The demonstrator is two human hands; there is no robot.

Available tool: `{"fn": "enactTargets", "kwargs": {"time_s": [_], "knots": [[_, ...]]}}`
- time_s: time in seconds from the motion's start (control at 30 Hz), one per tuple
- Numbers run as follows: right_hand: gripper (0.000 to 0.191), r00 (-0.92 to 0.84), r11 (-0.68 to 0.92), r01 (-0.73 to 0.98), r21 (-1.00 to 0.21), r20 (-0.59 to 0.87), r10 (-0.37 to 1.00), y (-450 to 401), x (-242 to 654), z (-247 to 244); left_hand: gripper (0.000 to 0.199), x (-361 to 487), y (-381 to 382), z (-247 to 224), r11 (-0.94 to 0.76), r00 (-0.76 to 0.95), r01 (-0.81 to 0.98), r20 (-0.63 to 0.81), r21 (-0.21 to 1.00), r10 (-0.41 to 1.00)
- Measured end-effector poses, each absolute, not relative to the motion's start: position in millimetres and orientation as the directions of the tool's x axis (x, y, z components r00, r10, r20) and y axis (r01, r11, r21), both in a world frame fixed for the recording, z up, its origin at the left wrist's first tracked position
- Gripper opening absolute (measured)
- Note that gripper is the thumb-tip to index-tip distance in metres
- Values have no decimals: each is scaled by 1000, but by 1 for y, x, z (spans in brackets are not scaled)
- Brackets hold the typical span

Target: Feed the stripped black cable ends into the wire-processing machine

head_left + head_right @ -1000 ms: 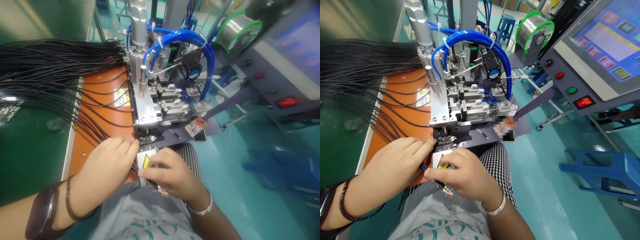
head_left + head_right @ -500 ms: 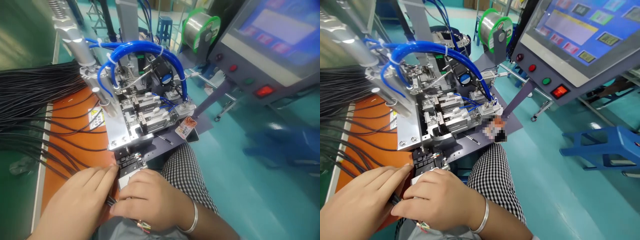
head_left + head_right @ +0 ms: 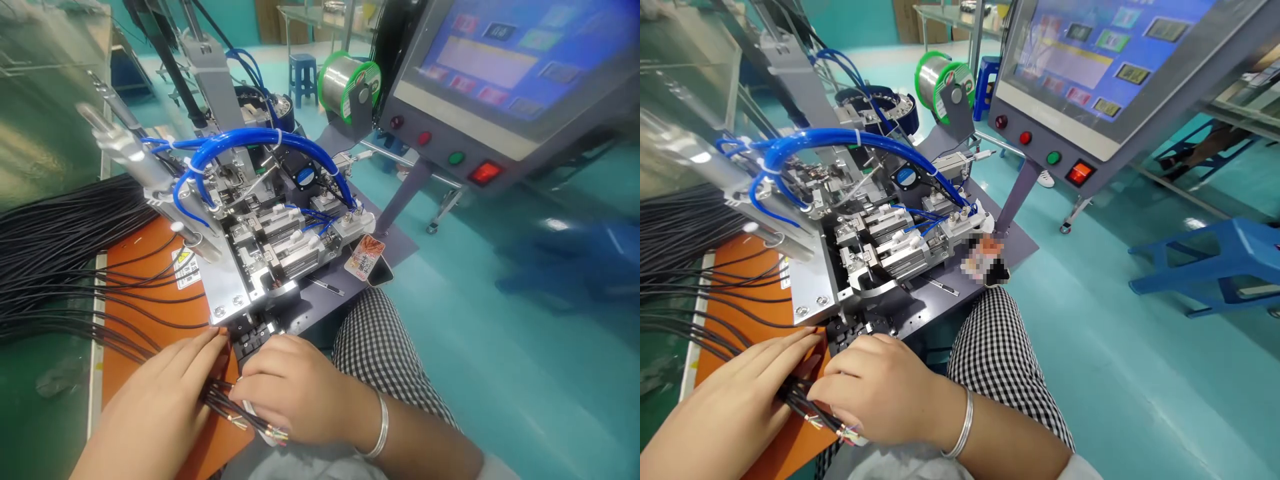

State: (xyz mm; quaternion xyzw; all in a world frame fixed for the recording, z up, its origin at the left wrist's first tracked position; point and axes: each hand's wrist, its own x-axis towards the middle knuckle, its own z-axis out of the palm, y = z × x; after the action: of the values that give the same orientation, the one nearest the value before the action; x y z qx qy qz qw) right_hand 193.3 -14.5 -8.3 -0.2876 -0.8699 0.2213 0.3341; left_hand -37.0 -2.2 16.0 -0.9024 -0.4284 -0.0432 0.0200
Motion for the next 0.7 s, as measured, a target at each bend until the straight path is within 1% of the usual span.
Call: {"fn": "enactTargets", "kwargs": {"time_s": [0.13,0.2,0.33,0.43,0.5,0.57,0.63,0.7], "knots": [[14,-557,685,395,-612,433,708,-14,192,-8,56,-48,-8,10,-602,597,797,95,36,796],[13,-498,650,393,-650,444,745,-14,192,-10,56,-52,-12,9,-617,610,786,113,44,785],[15,-335,550,377,-745,444,831,-13,191,-12,43,-49,-17,14,-606,592,791,149,84,792],[14,-273,532,366,-764,458,846,-14,192,-11,23,-35,-16,24,-625,597,776,218,89,772],[13,-247,545,348,-763,486,838,-14,191,-10,15,-25,-14,29,-650,614,757,267,64,742],[12,-237,551,335,-764,498,834,-14,191,-9,17,-17,-11,31,-650,621,758,249,50,743],[13,-229,542,335,-770,492,840,-15,189,-10,20,-14,-8,28,-656,638,754,187,49,747],[14,-202,518,340,-785,477,855,-15,188,-10,31,-14,-5,25,-691,678,722,166,34,716]]}}
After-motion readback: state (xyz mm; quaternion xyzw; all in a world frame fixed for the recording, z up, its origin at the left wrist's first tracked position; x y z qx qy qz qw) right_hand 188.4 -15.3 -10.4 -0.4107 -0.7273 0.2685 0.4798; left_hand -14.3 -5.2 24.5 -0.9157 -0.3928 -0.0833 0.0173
